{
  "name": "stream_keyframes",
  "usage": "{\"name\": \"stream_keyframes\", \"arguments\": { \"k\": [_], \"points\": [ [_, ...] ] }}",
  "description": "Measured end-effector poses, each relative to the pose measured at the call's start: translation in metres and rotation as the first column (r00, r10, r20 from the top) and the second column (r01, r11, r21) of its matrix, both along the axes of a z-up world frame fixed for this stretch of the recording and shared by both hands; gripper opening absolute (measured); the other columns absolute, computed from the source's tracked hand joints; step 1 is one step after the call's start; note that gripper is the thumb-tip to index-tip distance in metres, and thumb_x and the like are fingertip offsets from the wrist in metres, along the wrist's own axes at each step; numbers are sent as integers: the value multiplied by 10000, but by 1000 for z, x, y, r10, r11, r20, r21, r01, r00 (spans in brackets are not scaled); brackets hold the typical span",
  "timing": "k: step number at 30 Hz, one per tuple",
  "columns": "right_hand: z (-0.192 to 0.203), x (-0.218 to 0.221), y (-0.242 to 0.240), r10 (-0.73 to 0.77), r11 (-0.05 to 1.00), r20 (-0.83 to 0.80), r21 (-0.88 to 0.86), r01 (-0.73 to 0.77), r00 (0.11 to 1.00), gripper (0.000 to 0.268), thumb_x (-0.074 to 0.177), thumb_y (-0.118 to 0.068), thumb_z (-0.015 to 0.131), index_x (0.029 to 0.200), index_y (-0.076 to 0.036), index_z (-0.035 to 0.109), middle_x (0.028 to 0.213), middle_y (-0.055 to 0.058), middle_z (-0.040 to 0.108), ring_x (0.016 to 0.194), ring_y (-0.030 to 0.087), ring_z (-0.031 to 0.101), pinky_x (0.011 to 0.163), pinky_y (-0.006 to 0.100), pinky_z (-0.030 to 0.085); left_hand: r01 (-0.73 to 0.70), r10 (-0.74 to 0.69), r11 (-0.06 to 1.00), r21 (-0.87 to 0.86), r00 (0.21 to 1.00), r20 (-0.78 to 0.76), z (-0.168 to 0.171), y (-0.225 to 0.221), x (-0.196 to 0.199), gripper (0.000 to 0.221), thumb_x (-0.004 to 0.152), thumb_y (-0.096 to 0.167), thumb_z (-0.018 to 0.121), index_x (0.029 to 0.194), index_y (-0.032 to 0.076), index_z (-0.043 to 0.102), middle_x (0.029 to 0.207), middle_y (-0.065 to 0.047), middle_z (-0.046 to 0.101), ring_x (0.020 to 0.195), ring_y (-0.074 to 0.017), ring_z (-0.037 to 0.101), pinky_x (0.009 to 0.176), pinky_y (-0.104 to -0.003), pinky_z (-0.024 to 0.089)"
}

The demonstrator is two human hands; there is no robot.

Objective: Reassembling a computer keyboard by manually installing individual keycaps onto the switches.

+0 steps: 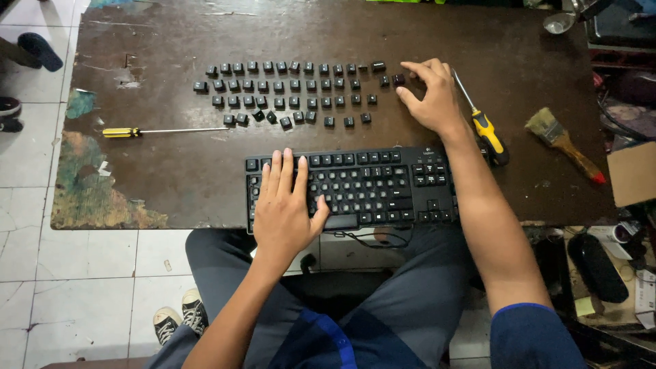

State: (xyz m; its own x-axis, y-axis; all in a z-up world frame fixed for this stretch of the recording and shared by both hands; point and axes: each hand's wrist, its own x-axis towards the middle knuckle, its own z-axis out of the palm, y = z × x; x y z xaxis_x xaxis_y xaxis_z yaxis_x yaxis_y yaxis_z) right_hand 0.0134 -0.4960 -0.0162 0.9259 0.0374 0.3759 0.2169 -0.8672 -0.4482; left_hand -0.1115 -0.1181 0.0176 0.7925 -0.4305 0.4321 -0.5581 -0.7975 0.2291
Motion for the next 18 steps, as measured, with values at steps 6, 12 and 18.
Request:
{"name": "stream_keyframes", "arguments": {
  "k": [6,12,18],
  "points": [
    [-4,3,-2,17,1000,41,-13,-16,999,473,969,-229,827,1419,-116,739,1133,94,624,1045,285,546,949,423,462,3,-3,1000,-2,1000,-2,3,0,0,658,973,367,623,1493,-34,611,1597,-300,524,1506,-466,485,1276,-558,375],
    [-7,3,-4,14,999,39,-53,-12,999,467,973,-218,817,1428,-142,745,1139,101,615,1042,295,536,942,441,452,0,0,1000,-9,1000,-17,3,0,0,665,968,369,617,1504,-25,604,1598,-297,527,1511,-458,484,1275,-562,376],
    [-7,4,-2,16,998,52,-60,-13,999,415,994,-210,808,1401,-139,764,1141,111,595,1040,306,532,944,451,453,-4,4,1000,-15,1000,-7,3,-1,0,666,967,362,630,1507,-26,602,1599,-300,524,1513,-461,482,1278,-565,375]
  ]
}}
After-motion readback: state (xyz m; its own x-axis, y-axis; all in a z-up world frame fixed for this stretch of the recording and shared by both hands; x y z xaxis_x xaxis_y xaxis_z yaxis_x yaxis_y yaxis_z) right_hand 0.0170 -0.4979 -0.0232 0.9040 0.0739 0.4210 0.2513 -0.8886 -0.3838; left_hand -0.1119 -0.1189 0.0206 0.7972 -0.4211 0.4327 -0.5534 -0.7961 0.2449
